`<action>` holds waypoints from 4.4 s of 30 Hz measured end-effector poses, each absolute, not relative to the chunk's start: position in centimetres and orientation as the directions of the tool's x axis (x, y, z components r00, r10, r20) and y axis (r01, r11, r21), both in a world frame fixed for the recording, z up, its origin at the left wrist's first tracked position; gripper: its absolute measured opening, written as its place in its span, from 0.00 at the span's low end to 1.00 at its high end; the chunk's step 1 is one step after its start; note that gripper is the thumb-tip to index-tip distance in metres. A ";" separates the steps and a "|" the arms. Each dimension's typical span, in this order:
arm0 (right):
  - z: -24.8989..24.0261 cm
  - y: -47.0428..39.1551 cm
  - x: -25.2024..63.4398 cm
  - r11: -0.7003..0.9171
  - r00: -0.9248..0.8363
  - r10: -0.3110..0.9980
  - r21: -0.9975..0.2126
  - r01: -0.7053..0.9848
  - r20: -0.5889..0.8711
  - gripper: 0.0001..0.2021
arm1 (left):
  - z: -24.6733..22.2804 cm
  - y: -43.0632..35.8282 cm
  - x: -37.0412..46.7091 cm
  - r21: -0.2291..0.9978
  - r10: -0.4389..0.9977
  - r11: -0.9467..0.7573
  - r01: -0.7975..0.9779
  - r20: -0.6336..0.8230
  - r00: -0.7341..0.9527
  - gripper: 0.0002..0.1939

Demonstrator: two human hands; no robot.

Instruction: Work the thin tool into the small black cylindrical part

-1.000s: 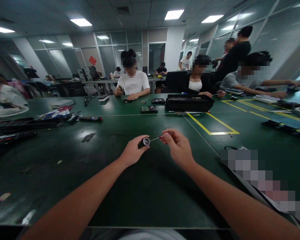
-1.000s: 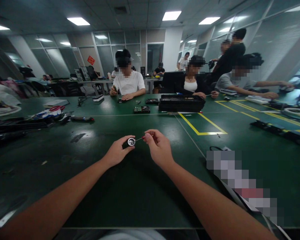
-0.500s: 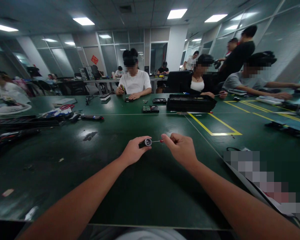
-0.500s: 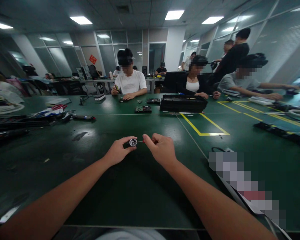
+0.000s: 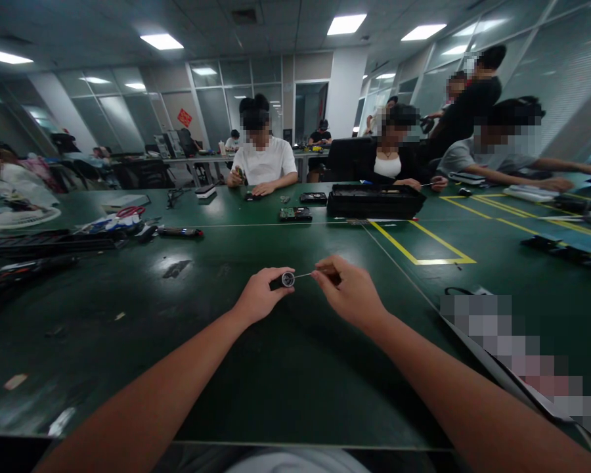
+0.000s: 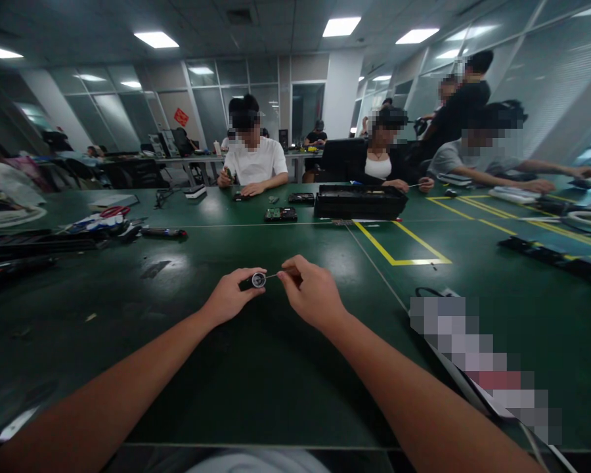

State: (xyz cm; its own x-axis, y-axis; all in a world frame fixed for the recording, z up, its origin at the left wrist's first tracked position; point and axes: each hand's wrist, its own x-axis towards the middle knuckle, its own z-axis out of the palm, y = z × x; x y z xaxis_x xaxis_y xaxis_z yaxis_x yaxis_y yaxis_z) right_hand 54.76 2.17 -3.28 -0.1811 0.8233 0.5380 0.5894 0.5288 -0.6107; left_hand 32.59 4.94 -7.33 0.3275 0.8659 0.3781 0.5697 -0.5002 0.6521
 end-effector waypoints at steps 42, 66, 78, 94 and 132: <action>-3.2 2.3 54.6 0.470 -0.178 0.875 -0.705 0.532 0.449 0.10 | -6.6 4.5 33.1 0.596 0.866 -0.500 0.628 0.360 0.347 0.20; -4.2 2.8 54.4 0.455 0.047 0.870 -0.837 0.304 0.490 0.14 | -5.8 4.0 33.6 0.578 0.860 -0.508 0.639 0.381 0.339 0.20; -3.4 2.1 54.5 0.546 -0.166 0.825 -0.687 0.479 0.540 0.12 | -6.0 4.0 33.8 0.540 0.846 -0.532 0.652 0.368 0.386 0.20; -3.5 2.2 54.7 0.523 -0.011 0.779 -0.641 0.562 0.626 0.13 | -6.1 4.3 33.5 0.713 0.924 -0.376 0.591 0.333 0.187 0.16; -3.7 2.7 54.8 0.512 -0.020 0.817 -0.709 0.485 0.576 0.13 | -3.2 8.6 31.3 0.853 0.985 0.061 0.518 -0.134 0.105 0.11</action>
